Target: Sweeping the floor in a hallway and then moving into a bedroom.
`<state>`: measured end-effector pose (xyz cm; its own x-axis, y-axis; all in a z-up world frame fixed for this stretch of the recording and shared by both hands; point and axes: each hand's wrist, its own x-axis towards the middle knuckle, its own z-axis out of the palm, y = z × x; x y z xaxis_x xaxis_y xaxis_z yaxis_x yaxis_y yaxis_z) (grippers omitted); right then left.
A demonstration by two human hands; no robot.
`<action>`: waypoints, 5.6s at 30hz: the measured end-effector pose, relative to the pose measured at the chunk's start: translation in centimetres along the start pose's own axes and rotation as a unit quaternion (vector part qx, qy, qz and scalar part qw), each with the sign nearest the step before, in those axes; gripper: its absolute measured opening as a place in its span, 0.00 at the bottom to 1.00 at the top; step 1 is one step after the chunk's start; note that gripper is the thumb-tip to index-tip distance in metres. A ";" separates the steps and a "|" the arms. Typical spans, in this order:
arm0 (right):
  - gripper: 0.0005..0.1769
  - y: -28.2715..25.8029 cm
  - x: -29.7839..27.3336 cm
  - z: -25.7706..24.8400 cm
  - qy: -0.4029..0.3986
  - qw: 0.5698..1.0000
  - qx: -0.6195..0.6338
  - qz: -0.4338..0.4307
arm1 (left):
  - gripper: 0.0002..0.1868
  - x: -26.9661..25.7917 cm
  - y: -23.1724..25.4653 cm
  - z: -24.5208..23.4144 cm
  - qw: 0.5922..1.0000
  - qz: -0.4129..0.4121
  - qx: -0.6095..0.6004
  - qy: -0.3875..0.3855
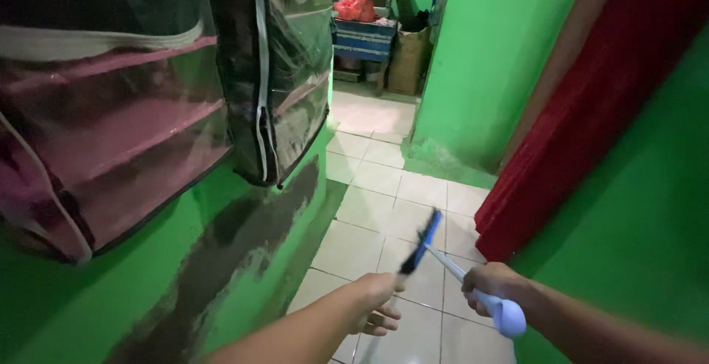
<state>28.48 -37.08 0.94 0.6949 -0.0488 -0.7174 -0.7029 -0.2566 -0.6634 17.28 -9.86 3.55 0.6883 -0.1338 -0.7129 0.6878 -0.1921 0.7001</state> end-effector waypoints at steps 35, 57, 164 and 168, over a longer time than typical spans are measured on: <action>0.09 -0.8 4.0 -6.3 0.030 0.992 0.079 0.099 | 0.43 8.6 9.5 2.5 0.980 -0.018 0.093 -0.174; 0.13 -6.3 1.2 15.6 -0.092 0.990 -0.050 -0.099 | 0.21 10.4 9.0 -7.0 0.995 -0.015 0.036 -0.087; 0.13 -17.7 14.6 1.0 -0.181 0.974 -0.053 0.129 | 0.35 20.1 17.1 -9.2 0.998 -0.044 0.001 0.054; 0.14 -17.5 15.2 -4.5 -0.167 0.974 -0.110 0.108 | 0.34 20.4 16.7 -8.4 0.997 -0.046 0.011 0.062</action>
<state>51.99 -37.67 2.58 0.4202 0.1817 -0.8891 -0.7525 -0.4779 -0.4533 44.73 -7.67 1.07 0.6471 0.0070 -0.7623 0.7449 -0.2189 0.6303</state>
